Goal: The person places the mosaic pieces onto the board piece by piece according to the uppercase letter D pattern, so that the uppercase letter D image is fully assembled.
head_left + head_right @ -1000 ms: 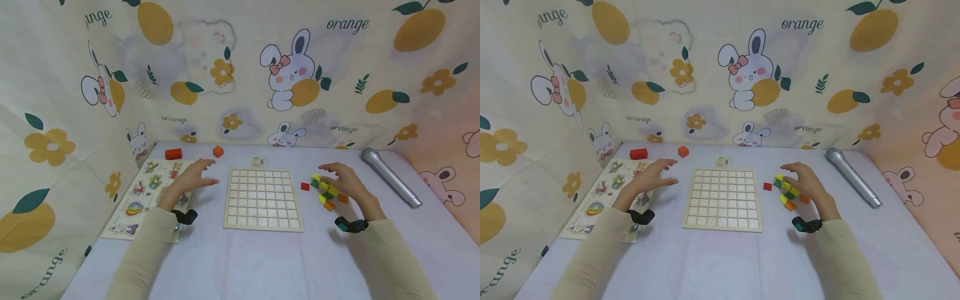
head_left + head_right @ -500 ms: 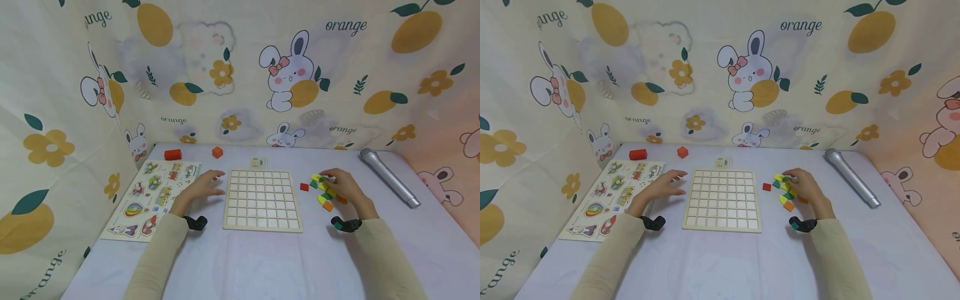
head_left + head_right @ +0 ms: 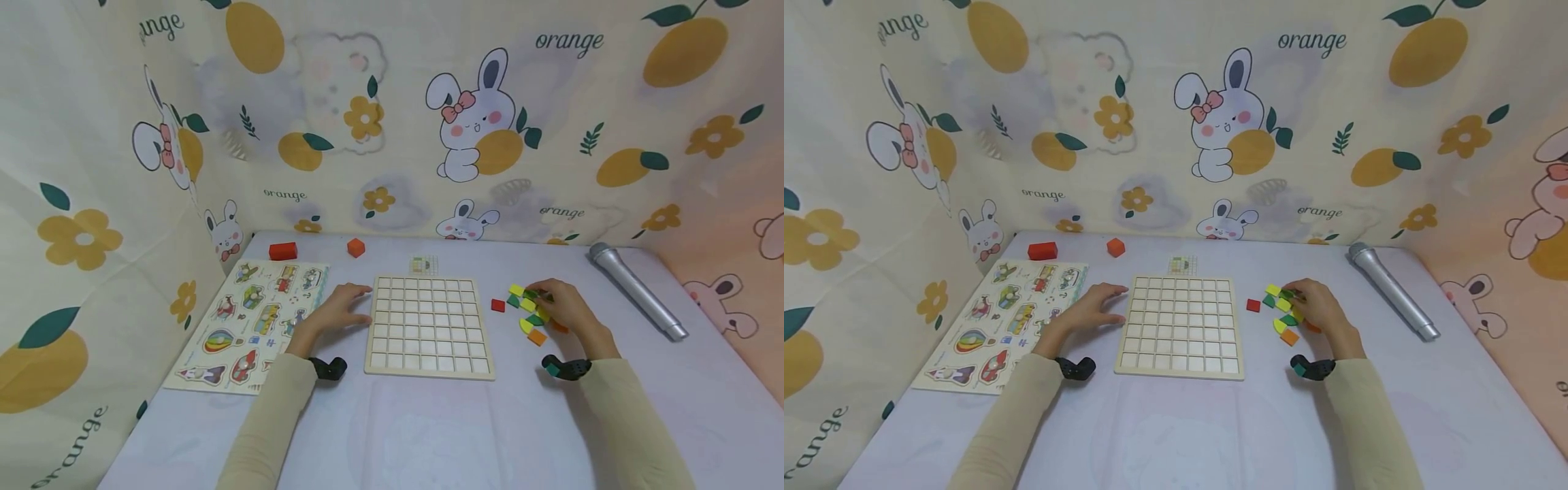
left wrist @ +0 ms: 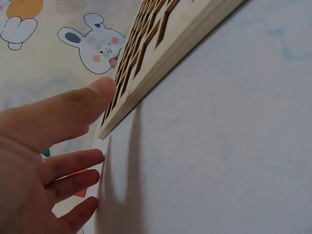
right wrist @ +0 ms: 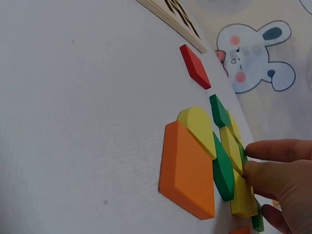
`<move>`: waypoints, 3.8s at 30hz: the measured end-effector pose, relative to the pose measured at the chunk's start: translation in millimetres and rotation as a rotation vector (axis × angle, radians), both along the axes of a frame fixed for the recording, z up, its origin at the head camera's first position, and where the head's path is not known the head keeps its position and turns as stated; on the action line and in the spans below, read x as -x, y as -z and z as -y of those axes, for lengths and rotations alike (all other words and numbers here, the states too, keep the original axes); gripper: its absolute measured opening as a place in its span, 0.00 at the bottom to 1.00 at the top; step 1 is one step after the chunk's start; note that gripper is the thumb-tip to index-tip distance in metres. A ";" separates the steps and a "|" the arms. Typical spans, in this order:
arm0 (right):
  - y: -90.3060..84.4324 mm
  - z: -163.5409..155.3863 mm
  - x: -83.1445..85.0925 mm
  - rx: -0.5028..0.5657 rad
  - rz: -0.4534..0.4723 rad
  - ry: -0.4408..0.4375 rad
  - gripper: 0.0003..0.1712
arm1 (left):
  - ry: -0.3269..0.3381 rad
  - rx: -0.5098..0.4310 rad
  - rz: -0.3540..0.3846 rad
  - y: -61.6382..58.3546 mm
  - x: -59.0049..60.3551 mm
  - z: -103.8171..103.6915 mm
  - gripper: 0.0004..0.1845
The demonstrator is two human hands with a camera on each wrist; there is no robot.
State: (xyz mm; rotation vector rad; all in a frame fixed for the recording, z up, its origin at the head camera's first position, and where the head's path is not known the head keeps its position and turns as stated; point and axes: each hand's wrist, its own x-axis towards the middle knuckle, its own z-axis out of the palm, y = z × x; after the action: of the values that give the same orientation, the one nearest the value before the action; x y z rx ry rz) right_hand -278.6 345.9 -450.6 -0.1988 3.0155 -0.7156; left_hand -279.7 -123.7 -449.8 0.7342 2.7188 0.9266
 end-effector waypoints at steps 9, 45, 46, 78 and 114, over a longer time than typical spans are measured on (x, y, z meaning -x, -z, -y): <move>4.3 -4.1 1.2 0.016 -0.018 -0.011 0.18 | -0.004 0.043 -0.020 2.6 -1.0 -4.3 0.35; 0.1 150.7 18.6 0.316 -0.350 -0.318 0.13 | -0.028 0.077 -0.043 8.1 -7.8 -7.3 0.34; -0.1 155.9 19.2 0.323 -0.349 -0.328 0.13 | -0.029 0.079 -0.046 8.1 -7.7 -7.2 0.34; 17.8 233.3 21.4 0.304 -0.225 -0.331 0.05 | -0.047 0.068 -0.020 9.6 -7.7 -7.1 0.33; -13.5 125.3 2.0 0.232 -0.575 -0.302 0.14 | -0.048 0.073 -0.019 8.7 -5.8 -7.2 0.35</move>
State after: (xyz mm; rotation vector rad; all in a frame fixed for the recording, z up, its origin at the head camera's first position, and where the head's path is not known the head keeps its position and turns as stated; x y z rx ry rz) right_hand -280.6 220.6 -437.1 -1.0029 3.2716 -1.1354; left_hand -273.9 -116.5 -458.5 0.6699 2.7817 0.8287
